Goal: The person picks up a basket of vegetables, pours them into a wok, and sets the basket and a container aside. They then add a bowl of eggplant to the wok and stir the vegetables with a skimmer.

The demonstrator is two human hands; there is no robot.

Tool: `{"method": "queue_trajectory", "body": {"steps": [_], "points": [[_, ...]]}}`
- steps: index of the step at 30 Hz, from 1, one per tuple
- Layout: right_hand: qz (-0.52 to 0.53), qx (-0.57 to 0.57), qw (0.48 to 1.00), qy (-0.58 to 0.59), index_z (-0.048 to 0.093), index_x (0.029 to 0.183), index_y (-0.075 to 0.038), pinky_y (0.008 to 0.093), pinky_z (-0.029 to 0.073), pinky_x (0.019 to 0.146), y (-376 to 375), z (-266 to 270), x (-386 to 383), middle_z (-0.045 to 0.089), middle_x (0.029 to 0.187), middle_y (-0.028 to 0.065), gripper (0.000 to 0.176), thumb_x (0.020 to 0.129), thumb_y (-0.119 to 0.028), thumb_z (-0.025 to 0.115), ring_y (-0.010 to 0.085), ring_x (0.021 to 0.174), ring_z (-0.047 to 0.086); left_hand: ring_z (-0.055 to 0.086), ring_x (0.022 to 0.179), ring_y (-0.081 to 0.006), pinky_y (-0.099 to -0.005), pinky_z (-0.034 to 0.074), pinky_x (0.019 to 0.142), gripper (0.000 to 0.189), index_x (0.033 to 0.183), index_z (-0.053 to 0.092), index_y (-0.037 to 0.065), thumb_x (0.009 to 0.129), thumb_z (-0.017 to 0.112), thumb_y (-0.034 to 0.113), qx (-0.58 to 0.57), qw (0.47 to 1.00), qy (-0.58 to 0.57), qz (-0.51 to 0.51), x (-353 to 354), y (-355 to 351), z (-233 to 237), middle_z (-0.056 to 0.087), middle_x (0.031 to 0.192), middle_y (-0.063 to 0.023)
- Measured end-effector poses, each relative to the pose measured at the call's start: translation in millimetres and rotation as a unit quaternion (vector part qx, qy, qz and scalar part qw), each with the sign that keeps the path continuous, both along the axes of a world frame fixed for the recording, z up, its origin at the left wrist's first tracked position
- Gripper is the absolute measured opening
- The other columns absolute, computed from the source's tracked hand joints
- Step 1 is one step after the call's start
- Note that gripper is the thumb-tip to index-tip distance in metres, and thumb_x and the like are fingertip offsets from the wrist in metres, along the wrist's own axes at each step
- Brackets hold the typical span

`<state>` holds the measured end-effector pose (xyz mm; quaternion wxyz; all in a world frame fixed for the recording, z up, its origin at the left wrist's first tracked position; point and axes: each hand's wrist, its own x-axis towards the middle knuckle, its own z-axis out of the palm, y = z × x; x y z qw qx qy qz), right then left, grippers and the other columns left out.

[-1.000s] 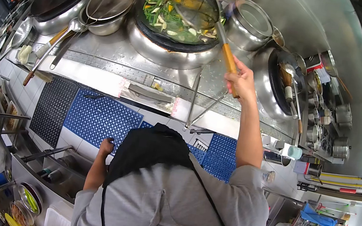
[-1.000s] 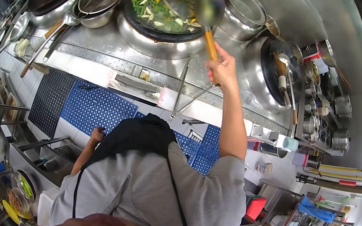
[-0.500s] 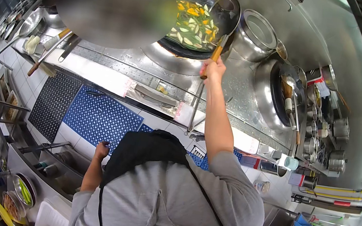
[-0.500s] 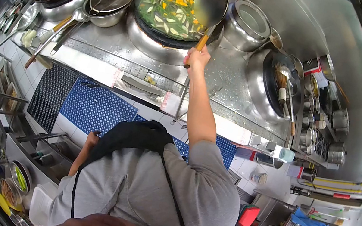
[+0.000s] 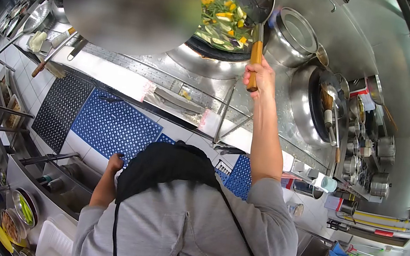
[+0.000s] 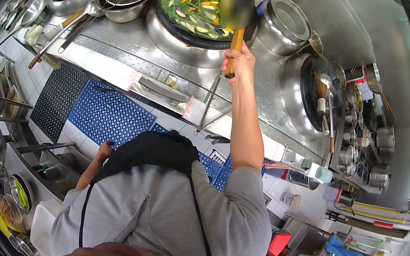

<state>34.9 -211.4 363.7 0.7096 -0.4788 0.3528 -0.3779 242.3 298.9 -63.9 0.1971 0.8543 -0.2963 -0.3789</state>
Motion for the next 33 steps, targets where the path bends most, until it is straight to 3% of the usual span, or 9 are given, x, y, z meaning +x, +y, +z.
{"method": "queue_trajectory", "body": {"steps": [6,12,15,18,21,24,27,30,33], "points": [[-0.017,-0.143,0.978,0.151,0.038,0.149,-0.008,0.0277,0.038,0.035,16,31,-9,0.056,0.062,0.0029,0.076,0.077,0.009,0.055,0.0114,0.041,0.049,0.062,0.113,-0.0385,-0.0405,0.047,0.099,0.047,0.115,0.067,-0.001,0.072,0.051,0.009,0.019,0.997,0.054,0.048,2,-37,13,0.066,0.115,-0.0259],[-0.067,-0.194,0.959,0.198,0.035,0.150,-0.006,0.0283,0.037,0.034,-52,3,-19,0.054,0.057,0.0028,0.078,0.076,0.004,0.057,0.0117,0.039,0.048,0.062,0.112,-0.0380,-0.0408,0.048,0.098,0.040,0.113,0.069,0.000,0.076,0.058,0.010,0.004,0.998,0.031,0.061,-11,-41,31,0.067,0.115,-0.0241],[-0.082,-0.186,0.951,0.231,0.034,0.151,-0.007,0.0290,0.037,0.034,-84,-10,-19,0.054,0.057,0.0035,0.079,0.077,0.003,0.057,0.0126,0.038,0.048,0.062,0.112,-0.0380,-0.0407,0.049,0.097,0.039,0.113,0.069,0.000,0.077,0.060,0.011,-0.016,0.998,0.002,0.061,-21,-12,0,0.067,0.114,-0.0236],[-0.075,-0.173,0.959,0.211,0.047,0.143,-0.007,0.0294,0.038,0.033,-116,-29,-17,0.053,0.055,0.0033,0.068,0.076,0.004,0.056,0.0131,0.038,0.048,0.063,0.110,-0.0384,-0.0408,0.049,0.096,0.041,0.113,0.069,0.000,0.074,0.060,0.008,0.015,0.995,0.043,0.086,-28,23,-12,0.067,0.112,-0.0245],[0.009,-0.082,0.979,0.187,0.056,0.125,-0.006,0.0294,0.040,0.034,-136,-42,-14,0.053,0.058,0.0055,0.050,0.076,0.004,0.057,0.0138,0.040,0.049,0.064,0.108,-0.0388,-0.0417,0.050,0.095,0.043,0.113,0.069,-0.001,0.072,0.059,0.006,0.023,0.989,0.029,0.146,-39,50,-11,0.068,0.110,-0.0256],[0.115,0.069,0.987,0.087,0.053,0.113,-0.007,0.0281,0.043,0.037,-147,-60,-12,0.056,0.067,0.0088,0.036,0.078,0.003,0.057,0.0144,0.046,0.051,0.065,0.106,-0.0386,-0.0413,0.051,0.092,0.046,0.115,0.068,-0.001,0.070,0.057,0.004,0.072,0.989,-0.016,0.129,-48,41,35,0.068,0.109,-0.0265],[0.175,0.227,0.957,-0.042,0.048,0.116,-0.006,0.0265,0.045,0.039,-155,-67,-22,0.057,0.076,0.0117,0.037,0.081,0.001,0.056,0.0149,0.051,0.052,0.066,0.104,-0.0379,-0.0403,0.052,0.091,0.049,0.117,0.067,0.001,0.069,0.058,0.002,0.064,0.986,0.017,0.150,-52,31,48,0.068,0.107,-0.0269],[0.204,0.271,0.936,-0.095,0.046,0.117,-0.006,0.0250,0.044,0.040,-149,-64,-32,0.055,0.080,0.0129,0.036,0.083,0.000,0.056,0.0142,0.055,0.052,0.066,0.104,-0.0379,-0.0408,0.051,0.091,0.047,0.116,0.068,0.000,0.071,0.058,0.003,0.055,0.986,0.028,0.154,-47,20,27,0.068,0.109,-0.0266],[0.192,0.201,0.956,-0.090,0.046,0.119,-0.006,0.0262,0.045,0.040,-125,-45,-45,0.057,0.077,0.0121,0.040,0.081,0.001,0.057,0.0147,0.052,0.052,0.065,0.106,-0.0379,-0.0409,0.050,0.094,0.046,0.116,0.068,0.001,0.072,0.057,0.003,0.052,0.990,0.020,0.133,-38,-15,36,0.067,0.111,-0.0257]]}}
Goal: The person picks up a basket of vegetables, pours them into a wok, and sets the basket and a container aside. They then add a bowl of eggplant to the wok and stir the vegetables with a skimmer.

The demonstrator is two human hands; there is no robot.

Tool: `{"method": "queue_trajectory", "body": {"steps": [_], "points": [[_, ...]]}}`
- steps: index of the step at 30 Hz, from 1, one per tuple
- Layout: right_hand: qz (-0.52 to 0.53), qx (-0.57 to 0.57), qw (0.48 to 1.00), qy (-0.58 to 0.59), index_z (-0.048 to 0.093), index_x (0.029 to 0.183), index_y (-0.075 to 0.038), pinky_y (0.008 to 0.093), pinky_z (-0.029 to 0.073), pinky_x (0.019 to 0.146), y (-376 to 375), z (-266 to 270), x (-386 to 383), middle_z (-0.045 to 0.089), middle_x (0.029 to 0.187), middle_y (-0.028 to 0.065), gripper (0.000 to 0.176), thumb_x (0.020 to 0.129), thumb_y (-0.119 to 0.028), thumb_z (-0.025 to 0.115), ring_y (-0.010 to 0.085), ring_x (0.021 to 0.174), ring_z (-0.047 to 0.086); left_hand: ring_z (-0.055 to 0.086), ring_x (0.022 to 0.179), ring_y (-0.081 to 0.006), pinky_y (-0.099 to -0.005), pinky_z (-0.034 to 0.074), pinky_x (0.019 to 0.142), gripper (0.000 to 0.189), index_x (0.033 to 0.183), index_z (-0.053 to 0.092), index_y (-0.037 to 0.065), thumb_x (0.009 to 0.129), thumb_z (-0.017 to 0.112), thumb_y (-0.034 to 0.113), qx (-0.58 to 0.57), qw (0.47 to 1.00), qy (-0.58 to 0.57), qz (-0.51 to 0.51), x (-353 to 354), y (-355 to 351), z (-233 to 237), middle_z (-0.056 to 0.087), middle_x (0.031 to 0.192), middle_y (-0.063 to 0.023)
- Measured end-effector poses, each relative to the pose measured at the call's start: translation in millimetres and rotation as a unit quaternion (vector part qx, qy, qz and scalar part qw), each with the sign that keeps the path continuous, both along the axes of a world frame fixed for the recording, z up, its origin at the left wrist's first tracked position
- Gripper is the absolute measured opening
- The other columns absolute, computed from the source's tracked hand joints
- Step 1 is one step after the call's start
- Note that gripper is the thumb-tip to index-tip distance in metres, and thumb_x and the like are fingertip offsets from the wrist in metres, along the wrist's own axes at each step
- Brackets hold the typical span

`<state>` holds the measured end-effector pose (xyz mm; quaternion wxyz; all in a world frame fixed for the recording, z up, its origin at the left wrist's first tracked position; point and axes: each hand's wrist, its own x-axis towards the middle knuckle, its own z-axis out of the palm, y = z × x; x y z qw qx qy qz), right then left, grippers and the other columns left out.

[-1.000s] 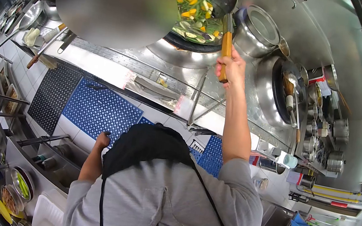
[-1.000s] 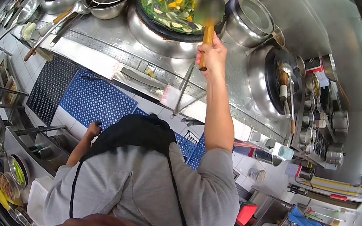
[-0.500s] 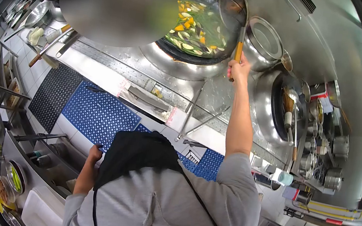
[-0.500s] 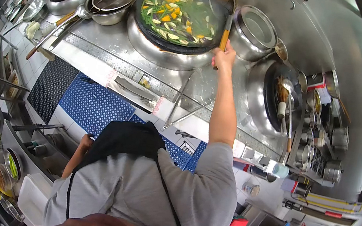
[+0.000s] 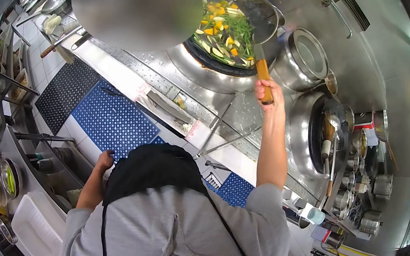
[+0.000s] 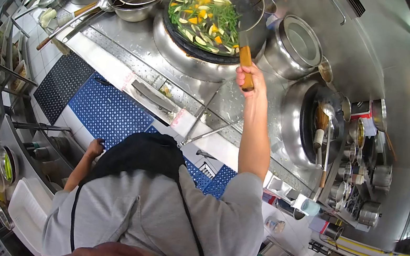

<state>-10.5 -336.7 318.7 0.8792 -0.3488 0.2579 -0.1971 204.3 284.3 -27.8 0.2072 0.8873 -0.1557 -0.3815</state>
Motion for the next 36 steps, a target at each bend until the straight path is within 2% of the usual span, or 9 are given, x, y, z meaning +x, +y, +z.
{"method": "queue_trajectory", "body": {"steps": [7,13,19,22,26,31,34,35,36], "points": [[-0.050,-0.212,0.972,0.090,0.046,0.143,-0.007,0.0267,0.043,0.038,56,60,-6,0.058,0.071,0.0085,0.066,0.079,0.006,0.057,0.0131,0.049,0.053,0.061,0.113,-0.0374,-0.0416,0.047,0.099,0.046,0.116,0.069,0.006,0.073,0.052,0.005,-0.002,0.998,-0.024,-0.058,5,-43,20,0.066,0.116,-0.0237],[-0.085,-0.382,0.903,0.179,0.042,0.148,-0.009,0.0239,0.042,0.040,104,86,18,0.057,0.067,0.0023,0.072,0.079,0.004,0.060,0.0089,0.048,0.051,0.061,0.114,-0.0375,-0.0404,0.047,0.100,0.046,0.115,0.070,0.005,0.073,0.050,0.005,-0.026,0.994,-0.028,-0.105,10,-26,-2,0.066,0.116,-0.0237],[-0.109,-0.398,0.894,0.173,0.045,0.146,-0.012,0.0248,0.041,0.037,130,85,45,0.055,0.063,-0.0005,0.073,0.077,0.006,0.060,0.0087,0.044,0.050,0.064,0.110,-0.0379,-0.0412,0.049,0.099,0.042,0.108,0.071,0.000,0.071,0.053,0.008,-0.030,0.994,-0.020,-0.106,11,17,-20,0.067,0.112,-0.0250],[-0.086,-0.359,0.917,0.153,0.044,0.147,-0.013,0.0253,0.041,0.037,140,79,51,0.055,0.064,-0.0005,0.074,0.077,0.006,0.060,0.0087,0.045,0.050,0.064,0.110,-0.0373,-0.0412,0.049,0.098,0.042,0.107,0.071,-0.002,0.071,0.052,0.008,-0.029,0.994,0.004,-0.102,17,28,-34,0.067,0.111,-0.0251],[-0.043,-0.321,0.925,0.199,0.044,0.147,-0.012,0.0254,0.041,0.037,150,60,33,0.054,0.065,0.0016,0.073,0.078,0.006,0.059,0.0097,0.045,0.050,0.064,0.109,-0.0367,-0.0411,0.050,0.097,0.042,0.108,0.071,0.000,0.071,0.052,0.007,-0.042,0.994,-0.006,-0.103,21,28,-41,0.068,0.110,-0.0255],[-0.081,-0.285,0.922,0.249,0.044,0.147,-0.011,0.0257,0.040,0.036,152,57,-12,0.054,0.064,0.0033,0.073,0.077,0.007,0.057,0.0112,0.043,0.049,0.064,0.110,-0.0371,-0.0410,0.050,0.096,0.042,0.112,0.070,0.001,0.073,0.058,0.009,-0.042,0.992,-0.005,-0.118,28,-5,-17,0.067,0.111,-0.0254],[-0.110,-0.292,0.909,0.275,0.044,0.146,-0.010,0.0255,0.040,0.036,146,55,-24,0.055,0.064,0.0042,0.072,0.077,0.006,0.057,0.0109,0.043,0.049,0.071,0.093,-0.0309,-0.0383,0.056,0.082,0.034,0.108,0.070,0.000,0.078,0.060,0.012,-0.099,0.988,0.040,-0.108,40,-30,-9,0.072,0.097,-0.0214],[-0.120,-0.301,0.903,0.283,0.046,0.145,-0.010,0.0259,0.040,0.036,144,55,-24,0.056,0.064,0.0039,0.071,0.077,0.006,0.057,0.0103,0.043,0.049,0.070,0.080,-0.0249,-0.0353,0.055,0.072,0.028,0.104,0.070,0.001,0.082,0.058,0.012,-0.121,0.979,0.151,-0.068,48,-41,1,0.071,0.086,-0.0168],[-0.125,-0.312,0.896,0.290,0.046,0.145,-0.009,0.0257,0.039,0.036,141,53,-23,0.056,0.064,0.0034,0.071,0.076,0.006,0.057,0.0101,0.043,0.049,0.068,0.067,-0.0189,-0.0323,0.055,0.062,0.023,0.100,0.070,0.001,0.086,0.056,0.012,-0.140,0.956,0.258,-0.027,55,-63,41,0.070,0.074,-0.0122]]}}
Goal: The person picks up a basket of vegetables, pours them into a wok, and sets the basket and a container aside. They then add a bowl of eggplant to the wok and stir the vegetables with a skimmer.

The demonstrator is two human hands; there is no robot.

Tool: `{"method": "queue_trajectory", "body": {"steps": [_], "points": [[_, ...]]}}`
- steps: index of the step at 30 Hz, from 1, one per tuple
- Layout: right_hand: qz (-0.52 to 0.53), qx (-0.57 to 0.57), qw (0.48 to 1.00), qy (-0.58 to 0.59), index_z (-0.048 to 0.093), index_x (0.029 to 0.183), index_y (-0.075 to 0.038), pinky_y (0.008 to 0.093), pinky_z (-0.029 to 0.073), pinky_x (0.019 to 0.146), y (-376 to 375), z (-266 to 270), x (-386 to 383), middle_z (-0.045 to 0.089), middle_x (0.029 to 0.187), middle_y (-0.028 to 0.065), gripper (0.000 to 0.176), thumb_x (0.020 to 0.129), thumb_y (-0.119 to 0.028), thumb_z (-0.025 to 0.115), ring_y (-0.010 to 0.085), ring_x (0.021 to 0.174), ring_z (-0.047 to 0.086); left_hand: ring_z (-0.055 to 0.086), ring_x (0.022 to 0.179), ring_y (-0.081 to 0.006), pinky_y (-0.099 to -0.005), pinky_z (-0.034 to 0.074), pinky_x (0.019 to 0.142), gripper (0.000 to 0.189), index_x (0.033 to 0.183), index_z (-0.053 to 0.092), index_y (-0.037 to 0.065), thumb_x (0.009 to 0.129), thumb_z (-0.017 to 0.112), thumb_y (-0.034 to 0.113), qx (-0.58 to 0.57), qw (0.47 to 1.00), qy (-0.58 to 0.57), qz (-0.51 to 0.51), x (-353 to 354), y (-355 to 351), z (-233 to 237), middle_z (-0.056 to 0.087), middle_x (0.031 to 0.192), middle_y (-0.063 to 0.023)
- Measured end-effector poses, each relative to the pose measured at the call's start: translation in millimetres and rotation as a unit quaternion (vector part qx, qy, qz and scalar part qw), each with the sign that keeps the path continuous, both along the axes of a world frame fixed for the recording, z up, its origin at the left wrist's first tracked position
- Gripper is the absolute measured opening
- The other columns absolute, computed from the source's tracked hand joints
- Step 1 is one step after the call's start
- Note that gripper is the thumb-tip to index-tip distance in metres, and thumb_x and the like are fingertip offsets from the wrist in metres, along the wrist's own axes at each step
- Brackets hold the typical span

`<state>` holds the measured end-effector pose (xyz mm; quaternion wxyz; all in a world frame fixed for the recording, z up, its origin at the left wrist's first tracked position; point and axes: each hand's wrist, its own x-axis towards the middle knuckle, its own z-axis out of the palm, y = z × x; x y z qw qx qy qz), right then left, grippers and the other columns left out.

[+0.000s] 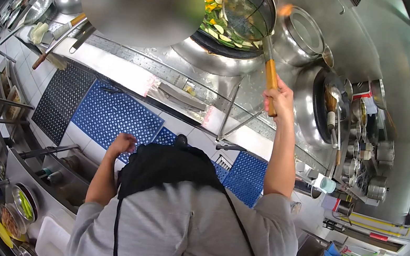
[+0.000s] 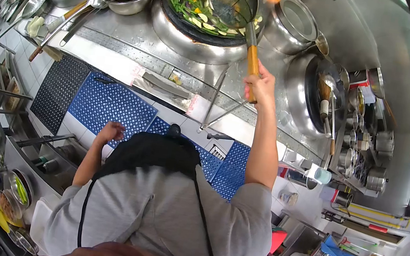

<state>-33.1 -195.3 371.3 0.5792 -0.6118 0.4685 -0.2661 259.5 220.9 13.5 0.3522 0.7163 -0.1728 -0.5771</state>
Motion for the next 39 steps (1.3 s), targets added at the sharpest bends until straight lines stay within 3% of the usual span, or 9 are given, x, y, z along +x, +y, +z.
{"method": "queue_trajectory", "body": {"steps": [4,8,10,12,15,18,22,27,39], "points": [[-0.008,-0.042,0.999,0.019,0.046,0.145,-0.009,0.0250,0.038,0.036,-11,-9,14,0.055,0.060,0.0011,0.071,0.076,0.006,0.058,0.0091,0.041,0.048,0.054,0.053,-0.0098,-0.0258,0.043,0.049,0.020,0.094,0.068,0.000,0.088,0.050,0.007,-0.201,0.966,-0.151,-0.067,17,-100,157,0.060,0.062,-0.0035],[-0.013,-0.080,0.997,0.002,0.045,0.146,-0.010,0.0241,0.038,0.037,-14,-16,25,0.054,0.058,-0.0007,0.073,0.077,0.006,0.058,0.0081,0.041,0.047,0.062,0.069,-0.0196,-0.0329,0.050,0.064,0.022,0.105,0.068,0.001,0.087,0.057,0.008,-0.336,0.859,-0.382,-0.053,4,-197,280,0.065,0.075,-0.0086],[-0.005,-0.070,0.997,-0.020,0.041,0.148,-0.009,0.0253,0.039,0.036,-14,-15,23,0.054,0.059,0.0004,0.076,0.076,0.007,0.058,0.0088,0.041,0.048,0.064,0.093,-0.0302,-0.0411,0.050,0.084,0.031,0.115,0.066,0.004,0.085,0.059,0.008,-0.446,0.720,-0.524,-0.088,3,-246,289,0.067,0.102,-0.0140],[-0.003,-0.063,0.997,-0.043,0.038,0.150,-0.009,0.0259,0.040,0.036,-16,-7,22,0.055,0.060,0.0010,0.078,0.076,0.007,0.059,0.0091,0.042,0.048,0.058,0.108,-0.0363,-0.0460,0.043,0.098,0.036,0.120,0.064,0.004,0.085,0.060,0.010,-0.469,0.654,-0.588,-0.085,-9,-292,302,0.063,0.117,-0.0167],[-0.004,-0.055,0.995,-0.080,0.036,0.150,-0.007,0.0262,0.041,0.037,-21,-4,17,0.056,0.066,0.0010,0.079,0.076,0.009,0.059,0.0086,0.044,0.049,0.058,0.109,-0.0356,-0.0464,0.044,0.096,0.033,0.116,0.063,0.002,0.085,0.062,0.015,-0.421,0.552,-0.710,-0.115,-11,-346,293,0.063,0.116,-0.0173],[-0.021,-0.071,0.992,-0.102,0.042,0.148,-0.010,0.0242,0.040,0.038,-26,-5,12,0.056,0.065,0.0000,0.074,0.077,0.007,0.058,0.0078,0.044,0.048,0.060,0.107,-0.0358,-0.0464,0.045,0.092,0.025,0.103,0.066,0.002,0.086,0.063,0.020,-0.309,0.632,-0.671,-0.234,-3,-376,298,0.065,0.111,-0.0188],[-0.039,-0.098,0.987,-0.119,0.040,0.149,-0.008,0.0246,0.038,0.037,-26,-9,10,0.057,0.067,0.0007,0.074,0.078,0.007,0.057,0.0075,0.045,0.048,0.067,0.079,-0.0380,-0.0494,0.048,0.080,0.023,0.084,0.065,0.003,0.089,0.060,0.025,-0.289,0.687,-0.620,-0.246,10,-400,288,0.069,0.078,-0.0196],[-0.085,-0.170,0.979,-0.074,0.037,0.149,-0.005,0.0252,0.038,0.036,-17,-17,5,0.057,0.070,0.0030,0.073,0.079,0.006,0.054,0.0083,0.045,0.048,0.066,0.077,-0.0389,-0.0503,0.047,0.075,0.022,0.083,0.065,0.004,0.091,0.059,0.024,-0.383,0.683,-0.580,-0.225,19,-402,278,0.067,0.075,-0.0200],[-0.210,-0.068,0.969,-0.110,0.033,0.151,-0.004,0.0273,0.038,0.036,53,-60,123,0.056,0.065,0.0022,0.080,0.074,0.005,0.055,0.0094,0.042,0.048,0.066,0.078,-0.0398,-0.0513,0.047,0.073,0.019,0.086,0.062,0.004,0.092,0.058,0.022,-0.405,0.670,-0.565,-0.259,32,-401,272,0.067,0.077,-0.0206]]}}
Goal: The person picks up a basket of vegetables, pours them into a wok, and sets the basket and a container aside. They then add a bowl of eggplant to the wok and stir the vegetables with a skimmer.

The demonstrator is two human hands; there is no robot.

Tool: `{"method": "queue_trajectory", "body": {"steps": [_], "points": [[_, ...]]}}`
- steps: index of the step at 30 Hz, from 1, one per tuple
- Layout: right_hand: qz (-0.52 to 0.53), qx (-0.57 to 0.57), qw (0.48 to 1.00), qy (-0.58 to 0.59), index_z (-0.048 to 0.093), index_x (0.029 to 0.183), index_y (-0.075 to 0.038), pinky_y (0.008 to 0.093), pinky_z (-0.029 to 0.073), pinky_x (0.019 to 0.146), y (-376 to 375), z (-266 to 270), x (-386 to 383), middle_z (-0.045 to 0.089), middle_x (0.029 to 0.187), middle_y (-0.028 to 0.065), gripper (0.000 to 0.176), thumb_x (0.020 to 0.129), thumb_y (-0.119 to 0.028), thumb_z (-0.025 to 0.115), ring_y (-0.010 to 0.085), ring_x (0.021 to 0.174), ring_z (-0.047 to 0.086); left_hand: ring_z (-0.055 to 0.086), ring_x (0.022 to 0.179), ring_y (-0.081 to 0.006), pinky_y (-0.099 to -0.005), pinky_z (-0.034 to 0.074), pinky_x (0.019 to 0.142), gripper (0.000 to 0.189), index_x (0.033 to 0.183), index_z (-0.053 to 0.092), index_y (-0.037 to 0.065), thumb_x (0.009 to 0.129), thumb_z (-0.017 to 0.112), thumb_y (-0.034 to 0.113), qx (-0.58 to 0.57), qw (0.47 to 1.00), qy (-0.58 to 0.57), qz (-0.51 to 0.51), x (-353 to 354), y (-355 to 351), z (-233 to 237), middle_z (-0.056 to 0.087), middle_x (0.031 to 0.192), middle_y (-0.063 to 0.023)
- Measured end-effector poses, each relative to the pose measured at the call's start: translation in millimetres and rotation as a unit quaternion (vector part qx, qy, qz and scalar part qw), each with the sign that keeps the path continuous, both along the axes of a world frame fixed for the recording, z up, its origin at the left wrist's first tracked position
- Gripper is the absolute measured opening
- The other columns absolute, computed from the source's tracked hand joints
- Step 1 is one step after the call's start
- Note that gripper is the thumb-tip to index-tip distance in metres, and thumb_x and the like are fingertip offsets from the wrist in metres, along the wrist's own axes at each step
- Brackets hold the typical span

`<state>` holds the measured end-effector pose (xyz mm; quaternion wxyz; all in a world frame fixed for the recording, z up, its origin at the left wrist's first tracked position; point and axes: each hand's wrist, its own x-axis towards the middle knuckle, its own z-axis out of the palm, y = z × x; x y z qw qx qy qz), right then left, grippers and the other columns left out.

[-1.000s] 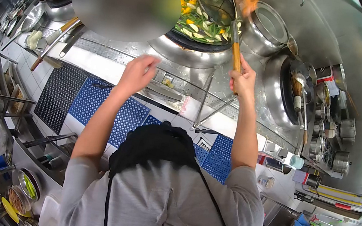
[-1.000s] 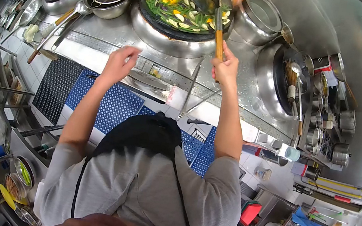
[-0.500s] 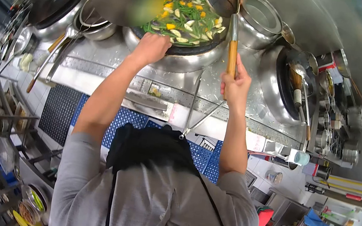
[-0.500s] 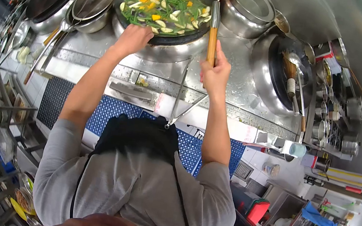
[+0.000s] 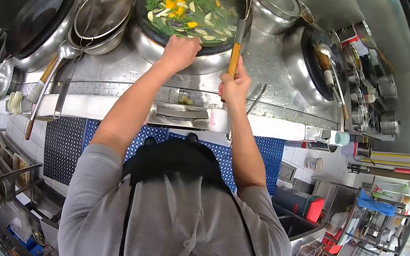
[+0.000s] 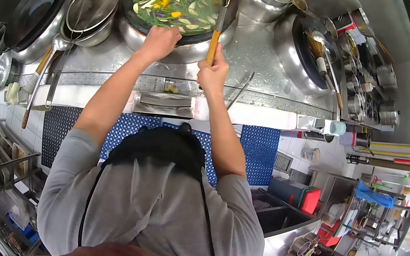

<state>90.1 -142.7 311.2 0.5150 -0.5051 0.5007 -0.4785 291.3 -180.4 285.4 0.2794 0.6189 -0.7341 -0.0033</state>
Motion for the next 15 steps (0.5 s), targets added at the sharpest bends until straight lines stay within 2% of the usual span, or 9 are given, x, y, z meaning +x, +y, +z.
{"method": "queue_trajectory", "body": {"steps": [2,5,6,9,12,15], "points": [[0.011,-0.012,0.999,0.031,0.032,0.152,-0.005,0.0264,0.038,0.037,4,5,-4,0.055,0.063,0.0012,0.081,0.074,0.006,0.055,0.0086,0.042,0.047,0.066,0.076,-0.0391,-0.0510,0.047,0.071,0.017,0.086,0.063,0.004,0.089,0.059,0.019,-0.008,1.000,0.005,-0.007,2,-1,-5,0.067,0.075,-0.0207],[0.037,-0.056,0.996,0.061,0.033,0.151,-0.004,0.0264,0.038,0.037,12,14,-10,0.055,0.062,0.0009,0.081,0.074,0.006,0.054,0.0084,0.041,0.047,0.066,0.076,-0.0388,-0.0506,0.047,0.070,0.015,0.084,0.064,0.004,0.088,0.060,0.018,0.009,1.000,0.002,-0.009,5,2,13,0.067,0.073,-0.0196],[0.047,-0.049,0.996,0.065,0.034,0.151,-0.006,0.0254,0.039,0.036,14,21,-10,0.056,0.062,0.0010,0.079,0.077,0.008,0.057,0.0084,0.041,0.048,0.066,0.074,-0.0392,-0.0507,0.047,0.071,0.014,0.083,0.065,0.004,0.087,0.061,0.017,0.010,1.000,0.011,-0.010,6,-1,11,0.067,0.071,-0.0193],[0.087,0.011,0.993,0.076,0.034,0.151,-0.006,0.0244,0.039,0.036,3,29,-13,0.056,0.062,0.0010,0.078,0.077,0.009,0.056,0.0082,0.041,0.048,0.065,0.078,-0.0391,-0.0494,0.046,0.075,0.012,0.082,0.064,0.003,0.087,0.060,0.014,0.011,0.999,0.043,0.002,4,2,4,0.067,0.075,-0.0185],[0.107,-0.020,0.990,0.085,0.036,0.150,-0.007,0.0243,0.039,0.036,-5,37,-12,0.057,0.066,0.0022,0.078,0.077,0.009,0.056,0.0080,0.041,0.047,0.063,0.096,-0.0350,-0.0478,0.044,0.084,0.014,0.088,0.068,0.002,0.086,0.058,0.011,0.000,0.999,0.042,-0.002,8,8,0,0.068,0.093,-0.0182],[0.140,-0.019,0.989,0.047,0.035,0.150,-0.006,0.0260,0.040,0.037,-4,50,-8,0.056,0.063,0.0021,0.079,0.076,0.009,0.056,0.0087,0.043,0.049,0.055,0.107,-0.0342,-0.0481,0.043,0.087,0.017,0.096,0.068,0.000,0.086,0.057,0.008,-0.118,0.991,0.059,0.013,0,20,-12,0.062,0.106,-0.0168]]}}
